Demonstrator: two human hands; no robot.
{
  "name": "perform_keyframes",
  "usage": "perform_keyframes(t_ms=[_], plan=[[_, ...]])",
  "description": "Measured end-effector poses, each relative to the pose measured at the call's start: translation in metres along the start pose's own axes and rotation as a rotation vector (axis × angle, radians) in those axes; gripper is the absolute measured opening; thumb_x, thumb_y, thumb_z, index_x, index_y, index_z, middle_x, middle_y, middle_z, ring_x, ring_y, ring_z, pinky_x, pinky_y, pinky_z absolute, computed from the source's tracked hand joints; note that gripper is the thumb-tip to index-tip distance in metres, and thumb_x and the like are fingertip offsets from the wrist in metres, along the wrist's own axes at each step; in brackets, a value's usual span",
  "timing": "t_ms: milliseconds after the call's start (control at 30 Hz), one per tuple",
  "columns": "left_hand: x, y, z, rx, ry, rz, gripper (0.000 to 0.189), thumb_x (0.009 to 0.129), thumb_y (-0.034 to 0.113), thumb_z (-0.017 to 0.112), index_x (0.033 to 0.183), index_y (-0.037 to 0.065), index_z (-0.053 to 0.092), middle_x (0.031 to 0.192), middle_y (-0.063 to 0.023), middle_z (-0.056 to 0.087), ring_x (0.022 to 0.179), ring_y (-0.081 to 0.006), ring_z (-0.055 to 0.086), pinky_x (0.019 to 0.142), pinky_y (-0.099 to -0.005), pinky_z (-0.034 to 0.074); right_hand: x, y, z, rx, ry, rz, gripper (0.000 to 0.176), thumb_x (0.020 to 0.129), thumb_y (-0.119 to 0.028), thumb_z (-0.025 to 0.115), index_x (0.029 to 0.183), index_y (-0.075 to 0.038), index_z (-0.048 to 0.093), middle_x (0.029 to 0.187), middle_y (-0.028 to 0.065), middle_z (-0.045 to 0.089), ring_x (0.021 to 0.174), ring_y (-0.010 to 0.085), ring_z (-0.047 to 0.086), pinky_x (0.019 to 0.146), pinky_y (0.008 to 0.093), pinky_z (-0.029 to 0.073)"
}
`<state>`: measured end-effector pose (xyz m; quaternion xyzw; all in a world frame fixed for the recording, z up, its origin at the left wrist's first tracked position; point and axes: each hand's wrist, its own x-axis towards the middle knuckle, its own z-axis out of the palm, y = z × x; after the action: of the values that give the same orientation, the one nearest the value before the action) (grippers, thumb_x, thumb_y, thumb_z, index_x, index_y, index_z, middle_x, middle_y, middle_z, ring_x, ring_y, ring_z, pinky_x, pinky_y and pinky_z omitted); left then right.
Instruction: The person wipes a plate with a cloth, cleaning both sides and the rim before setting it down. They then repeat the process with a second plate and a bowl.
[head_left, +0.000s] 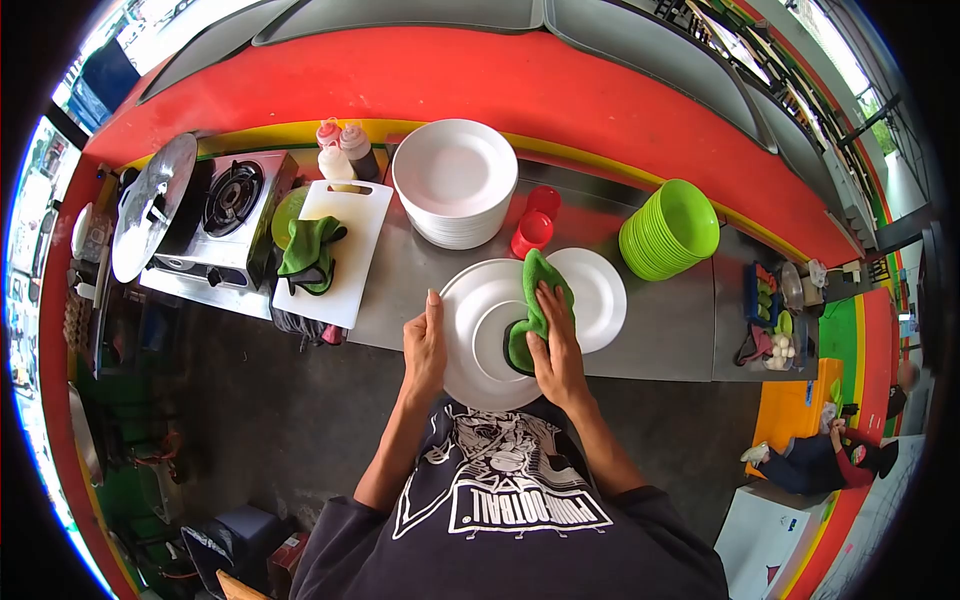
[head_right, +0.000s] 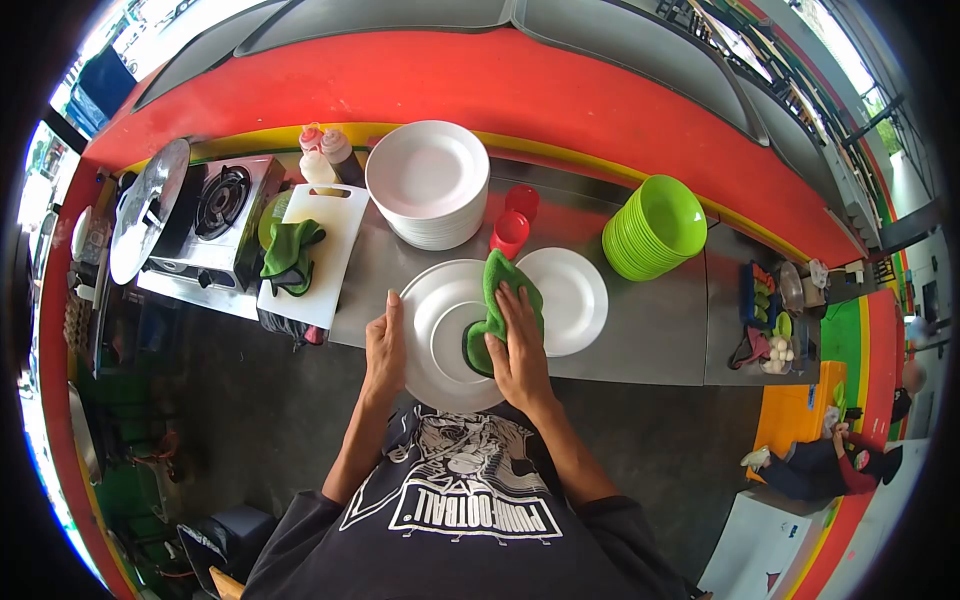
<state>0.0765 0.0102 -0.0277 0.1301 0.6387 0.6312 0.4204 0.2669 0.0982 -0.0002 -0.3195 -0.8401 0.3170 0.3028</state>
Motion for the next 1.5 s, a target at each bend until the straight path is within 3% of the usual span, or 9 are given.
perform_keyframes(t_ms=[233, 333, 700, 833, 867, 1000, 1133, 1367, 1500], plan=[[0.003, -0.003, 0.016, 0.047, -0.222, 0.043, 0.059, 0.107, 0.045, 0.046, 0.074, -0.001, 0.064, 0.064, 0.0043, 0.054, 0.057, -0.0033, 0.041, 0.048, -0.0244, 0.035, 0.022, -0.033, 0.003, -0.237, -0.202, -0.322, 0.05, 0.094, -0.027, 0.063, 0.139, -0.006, 0.054, 0.149, 0.0089, 0.049, 0.142, 0.0346, 0.039, 0.115, 0.0499, 0.032], [0.001, 0.0, 0.018, 0.043, -0.197, 0.077, 0.058, 0.107, 0.044, 0.046, 0.072, 0.001, 0.062, 0.064, 0.006, 0.05, 0.058, -0.0031, 0.038, 0.047, -0.0243, 0.032, 0.024, -0.038, 0.007, -0.279, -0.19, -0.31, 0.052, 0.093, -0.028, 0.064, 0.14, -0.007, 0.053, 0.149, 0.0085, 0.049, 0.143, 0.034, 0.038, 0.116, 0.0494, 0.031], [0.009, 0.007, 0.004, -0.104, 0.063, 0.103, 0.064, 0.103, 0.054, 0.047, 0.081, -0.003, 0.068, 0.068, -0.0004, 0.061, 0.057, -0.0045, 0.048, 0.05, -0.0239, 0.039, 0.006, 0.004, 0.014, 0.039, 0.206, 0.06, 0.051, 0.099, -0.022, 0.056, 0.144, 0.001, 0.045, 0.154, 0.0212, 0.039, 0.145, 0.0444, 0.029, 0.117, 0.0513, 0.028], [0.006, 0.016, 0.008, -0.166, 0.108, 0.115, 0.064, 0.104, 0.053, 0.046, 0.084, -0.003, 0.068, 0.071, -0.0015, 0.063, 0.059, -0.0051, 0.05, 0.052, -0.0237, 0.041, -0.012, 0.006, 0.023, 0.238, 0.383, 0.259, 0.056, 0.094, -0.021, 0.066, 0.143, -0.001, 0.048, 0.149, 0.0216, 0.041, 0.142, 0.0386, 0.034, 0.116, 0.0462, 0.03], [0.007, 0.012, 0.008, -0.145, 0.104, 0.123, 0.064, 0.104, 0.053, 0.046, 0.084, -0.003, 0.068, 0.071, -0.0015, 0.063, 0.059, -0.0051, 0.05, 0.052, -0.0238, 0.041, -0.015, 0.015, 0.025, 0.183, 0.415, 0.269, 0.058, 0.09, -0.018, 0.072, 0.141, -0.001, 0.051, 0.138, 0.0188, 0.051, 0.133, 0.0304, 0.046, 0.111, 0.0408, 0.036], [0.006, 0.008, 0.011, -0.093, 0.042, 0.083, 0.063, 0.104, 0.053, 0.045, 0.084, -0.003, 0.068, 0.071, -0.0009, 0.063, 0.058, -0.0053, 0.049, 0.053, -0.024, 0.042, -0.014, 0.017, 0.015, 0.496, 0.432, 0.404, 0.052, 0.086, -0.016, 0.078, 0.131, 0.0, 0.055, 0.114, 0.0089, 0.062, 0.111, 0.018, 0.057, 0.099, 0.0326, 0.044], [0.014, 0.018, -0.013, 0.187, -0.21, -0.074, 0.062, 0.105, 0.051, 0.046, 0.086, -0.004, 0.069, 0.072, 0.0002, 0.063, 0.061, -0.0053, 0.05, 0.055, -0.0234, 0.042, -0.018, 0.03, 0.01, 0.702, 0.491, 0.476, 0.04, 0.083, -0.012, 0.08, 0.116, -0.002, 0.058, 0.103, 0.0046, 0.063, 0.094, 0.0114, 0.059, 0.084, 0.0277, 0.05], [0.02, 0.059, 0.002, 0.15, -0.305, 0.131, 0.059, 0.104, 0.048, 0.049, 0.105, -0.007, 0.069, 0.083, -0.0042, 0.069, 0.074, -0.0075, 0.059, 0.068, -0.025, 0.05, -0.014, 0.027, -0.006, 0.624, 0.218, 0.384, 0.047, 0.075, -0.014, 0.085, 0.112, -0.003, 0.058, 0.1, 0.0026, 0.062, 0.094, 0.0098, 0.058, 0.086, 0.0277, 0.048], [0.028, 0.058, -0.008, 0.3, -0.447, 0.002, 0.056, 0.104, 0.046, 0.051, 0.113, -0.007, 0.067, 0.087, -0.0054, 0.07, 0.074, -0.0079, 0.061, 0.066, -0.0249, 0.051, -0.004, 0.02, -0.01, 0.481, 0.114, 0.282, 0.047, 0.078, -0.02, 0.081, 0.115, -0.003, 0.058, 0.108, 0.0092, 0.061, 0.102, 0.0182, 0.059, 0.092, 0.0326, 0.048]])
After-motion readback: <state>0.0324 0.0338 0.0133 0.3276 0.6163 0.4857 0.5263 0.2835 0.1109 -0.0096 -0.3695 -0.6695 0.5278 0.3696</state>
